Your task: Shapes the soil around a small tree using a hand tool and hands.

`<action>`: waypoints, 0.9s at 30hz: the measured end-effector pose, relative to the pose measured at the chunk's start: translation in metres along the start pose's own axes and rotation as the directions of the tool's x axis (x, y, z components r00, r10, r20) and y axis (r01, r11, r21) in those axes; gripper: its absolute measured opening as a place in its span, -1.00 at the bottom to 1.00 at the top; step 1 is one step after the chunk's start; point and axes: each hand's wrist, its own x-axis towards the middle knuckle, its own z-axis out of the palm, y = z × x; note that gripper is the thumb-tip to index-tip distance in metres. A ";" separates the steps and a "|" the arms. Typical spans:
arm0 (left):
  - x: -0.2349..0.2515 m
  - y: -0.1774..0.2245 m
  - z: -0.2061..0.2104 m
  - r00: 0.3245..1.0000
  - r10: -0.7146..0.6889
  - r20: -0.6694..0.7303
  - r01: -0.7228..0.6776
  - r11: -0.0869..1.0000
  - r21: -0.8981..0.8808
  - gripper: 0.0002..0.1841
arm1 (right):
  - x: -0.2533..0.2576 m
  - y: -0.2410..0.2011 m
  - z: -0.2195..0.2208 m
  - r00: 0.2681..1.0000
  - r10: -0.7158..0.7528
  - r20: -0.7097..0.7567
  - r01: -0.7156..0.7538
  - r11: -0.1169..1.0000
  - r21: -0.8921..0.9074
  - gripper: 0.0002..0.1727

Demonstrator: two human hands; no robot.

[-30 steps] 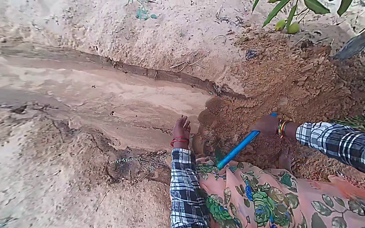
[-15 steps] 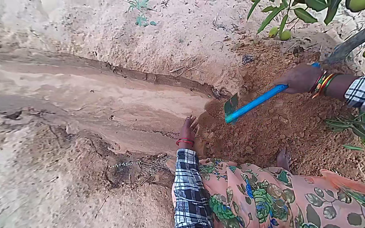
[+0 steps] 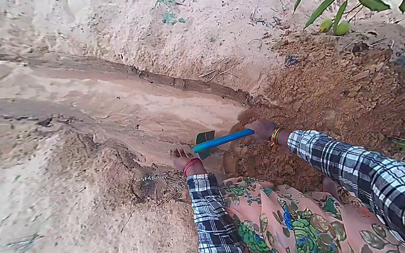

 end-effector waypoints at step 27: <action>-0.010 -0.025 0.017 0.901 -0.276 0.333 0.240 0.960 0.147 -0.72 | -0.105 0.035 -0.045 0.998 0.070 -0.010 -0.070 0.990 -0.123 -0.77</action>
